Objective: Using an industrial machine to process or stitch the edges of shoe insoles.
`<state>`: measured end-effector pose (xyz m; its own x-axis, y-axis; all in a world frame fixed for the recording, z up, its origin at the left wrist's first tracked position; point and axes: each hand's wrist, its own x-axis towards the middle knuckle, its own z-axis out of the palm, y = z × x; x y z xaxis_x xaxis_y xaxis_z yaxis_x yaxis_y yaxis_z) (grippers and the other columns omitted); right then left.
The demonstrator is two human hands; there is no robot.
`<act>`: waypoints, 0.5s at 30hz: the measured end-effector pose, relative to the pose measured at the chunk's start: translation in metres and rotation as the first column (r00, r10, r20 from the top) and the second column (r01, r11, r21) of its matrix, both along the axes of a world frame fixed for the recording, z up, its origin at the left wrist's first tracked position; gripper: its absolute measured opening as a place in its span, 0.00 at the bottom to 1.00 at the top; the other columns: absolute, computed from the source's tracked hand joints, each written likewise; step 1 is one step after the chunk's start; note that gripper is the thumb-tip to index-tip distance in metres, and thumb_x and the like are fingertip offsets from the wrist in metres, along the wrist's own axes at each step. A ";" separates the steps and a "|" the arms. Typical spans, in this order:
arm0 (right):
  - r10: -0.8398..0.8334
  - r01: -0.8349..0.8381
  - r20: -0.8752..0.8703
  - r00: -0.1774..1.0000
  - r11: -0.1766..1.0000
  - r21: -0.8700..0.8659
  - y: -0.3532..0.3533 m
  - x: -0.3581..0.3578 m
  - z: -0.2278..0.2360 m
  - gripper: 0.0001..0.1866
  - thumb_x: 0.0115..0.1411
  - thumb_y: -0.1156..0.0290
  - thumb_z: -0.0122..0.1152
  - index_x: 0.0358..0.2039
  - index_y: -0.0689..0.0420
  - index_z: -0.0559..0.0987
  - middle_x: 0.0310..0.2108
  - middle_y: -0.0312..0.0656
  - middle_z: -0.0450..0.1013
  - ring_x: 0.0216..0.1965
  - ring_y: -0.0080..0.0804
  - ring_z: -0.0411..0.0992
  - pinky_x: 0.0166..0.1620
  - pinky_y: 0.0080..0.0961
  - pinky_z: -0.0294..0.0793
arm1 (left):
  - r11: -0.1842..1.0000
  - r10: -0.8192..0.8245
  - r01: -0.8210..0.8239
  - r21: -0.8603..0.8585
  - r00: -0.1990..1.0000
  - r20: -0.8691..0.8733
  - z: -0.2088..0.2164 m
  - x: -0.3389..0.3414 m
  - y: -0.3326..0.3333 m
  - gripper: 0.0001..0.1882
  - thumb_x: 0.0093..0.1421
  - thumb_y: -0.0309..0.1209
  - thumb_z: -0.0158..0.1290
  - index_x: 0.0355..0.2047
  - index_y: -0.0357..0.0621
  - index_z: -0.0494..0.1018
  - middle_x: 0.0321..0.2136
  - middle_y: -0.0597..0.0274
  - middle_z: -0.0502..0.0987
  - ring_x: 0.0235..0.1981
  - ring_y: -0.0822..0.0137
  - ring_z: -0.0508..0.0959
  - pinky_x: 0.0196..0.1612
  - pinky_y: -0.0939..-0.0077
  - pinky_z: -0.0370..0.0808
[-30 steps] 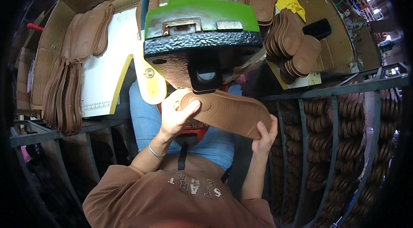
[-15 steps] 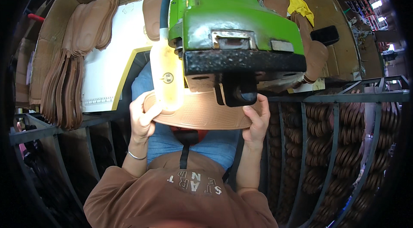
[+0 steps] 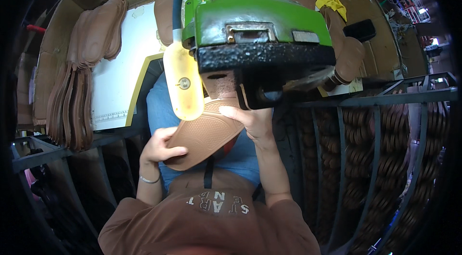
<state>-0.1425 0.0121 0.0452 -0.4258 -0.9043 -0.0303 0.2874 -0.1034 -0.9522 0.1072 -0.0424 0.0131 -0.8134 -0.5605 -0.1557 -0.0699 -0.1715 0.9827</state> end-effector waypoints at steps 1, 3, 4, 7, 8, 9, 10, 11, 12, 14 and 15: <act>0.011 -0.011 0.007 1.000 1.000 -0.004 0.000 0.000 0.000 0.23 0.40 0.86 0.65 0.41 0.64 0.74 0.36 0.40 0.74 0.37 0.26 0.73 0.44 0.22 0.72 | 0.999 0.028 -0.026 0.028 0.998 -0.049 0.013 -0.024 -0.002 0.22 0.50 0.27 0.61 0.45 0.30 0.71 0.34 0.59 0.78 0.35 0.75 0.75 0.41 0.79 0.72; 0.022 -0.025 -0.044 0.999 0.998 -0.063 0.001 0.004 0.008 0.20 0.44 0.82 0.65 0.40 0.64 0.74 0.37 0.41 0.74 0.37 0.26 0.73 0.43 0.22 0.73 | 0.993 0.120 -0.119 0.018 0.984 -0.129 0.022 -0.071 -0.004 0.20 0.51 0.26 0.60 0.45 0.32 0.72 0.34 0.58 0.78 0.35 0.75 0.75 0.41 0.79 0.72; 0.024 -0.027 -0.050 0.998 0.997 -0.071 0.003 0.007 0.007 0.20 0.44 0.82 0.65 0.40 0.64 0.74 0.37 0.41 0.74 0.37 0.26 0.73 0.43 0.22 0.73 | 0.982 0.180 -0.186 -0.017 0.970 -0.165 0.017 -0.086 -0.005 0.19 0.52 0.26 0.60 0.44 0.33 0.72 0.33 0.58 0.78 0.34 0.76 0.75 0.41 0.80 0.72; -0.066 0.079 -0.095 0.993 0.988 0.136 0.037 0.014 -0.022 0.17 0.50 0.72 0.66 0.39 0.65 0.75 0.36 0.42 0.75 0.37 0.26 0.73 0.41 0.22 0.72 | 0.958 0.225 -0.213 -0.193 0.974 0.040 0.017 -0.102 -0.004 0.17 0.53 0.26 0.58 0.43 0.34 0.73 0.33 0.56 0.78 0.34 0.76 0.75 0.40 0.80 0.72; 0.028 0.006 -0.163 0.986 0.979 0.205 0.055 0.018 -0.030 0.18 0.49 0.71 0.67 0.40 0.65 0.75 0.37 0.42 0.75 0.38 0.25 0.73 0.41 0.22 0.72 | 0.958 0.223 -0.213 -0.191 0.974 0.034 0.012 -0.105 -0.002 0.17 0.53 0.26 0.58 0.43 0.34 0.73 0.33 0.56 0.78 0.34 0.76 0.75 0.40 0.80 0.72; 0.120 -0.093 -0.077 0.990 0.955 0.283 0.073 0.024 -0.033 0.21 0.49 0.70 0.68 0.42 0.66 0.75 0.38 0.42 0.75 0.38 0.26 0.73 0.41 0.22 0.72 | 0.940 0.296 -0.301 -0.161 0.953 -0.056 0.005 -0.105 0.004 0.15 0.54 0.25 0.57 0.42 0.33 0.73 0.34 0.56 0.78 0.35 0.75 0.76 0.40 0.81 0.72; 0.233 -0.217 -0.002 0.973 0.909 0.357 0.095 0.028 -0.044 0.22 0.49 0.69 0.68 0.42 0.66 0.75 0.39 0.44 0.75 0.39 0.27 0.73 0.43 0.23 0.72 | 0.917 0.363 -0.380 -0.119 0.921 -0.140 0.002 -0.106 0.012 0.14 0.55 0.24 0.57 0.42 0.33 0.73 0.35 0.56 0.79 0.35 0.75 0.76 0.40 0.81 0.72; 0.315 -0.275 -0.038 0.948 0.875 0.398 0.114 0.033 -0.053 0.23 0.49 0.68 0.68 0.43 0.67 0.75 0.39 0.45 0.75 0.40 0.28 0.72 0.46 0.25 0.71 | 0.909 0.414 -0.416 0.032 0.889 -0.196 0.003 -0.106 0.017 0.13 0.55 0.22 0.55 0.41 0.30 0.73 0.36 0.56 0.78 0.36 0.74 0.76 0.41 0.80 0.72; 0.366 -0.300 -0.086 0.927 0.858 0.418 0.126 0.038 -0.053 0.24 0.49 0.67 0.68 0.44 0.69 0.74 0.39 0.46 0.75 0.42 0.29 0.72 0.48 0.27 0.70 | 0.912 0.408 -0.409 0.035 0.893 -0.188 0.003 -0.105 0.021 0.13 0.55 0.22 0.55 0.41 0.30 0.73 0.36 0.56 0.78 0.36 0.74 0.76 0.41 0.80 0.72; 0.357 -0.334 0.030 0.934 0.836 0.435 0.158 0.032 -0.064 0.24 0.48 0.68 0.68 0.42 0.69 0.74 0.38 0.47 0.75 0.41 0.29 0.73 0.45 0.26 0.71 | 0.881 0.474 -0.464 0.094 0.859 -0.195 0.004 -0.101 0.026 0.11 0.56 0.21 0.54 0.40 0.30 0.73 0.34 0.59 0.77 0.34 0.74 0.76 0.40 0.82 0.73; 0.264 -0.272 0.081 0.961 0.853 0.445 0.171 0.025 -0.062 0.22 0.48 0.70 0.68 0.41 0.69 0.74 0.37 0.46 0.75 0.40 0.28 0.73 0.44 0.25 0.72 | 0.887 0.462 -0.452 0.093 0.864 -0.200 0.002 -0.098 0.027 0.13 0.56 0.20 0.53 0.42 0.29 0.71 0.36 0.56 0.77 0.35 0.73 0.76 0.41 0.82 0.73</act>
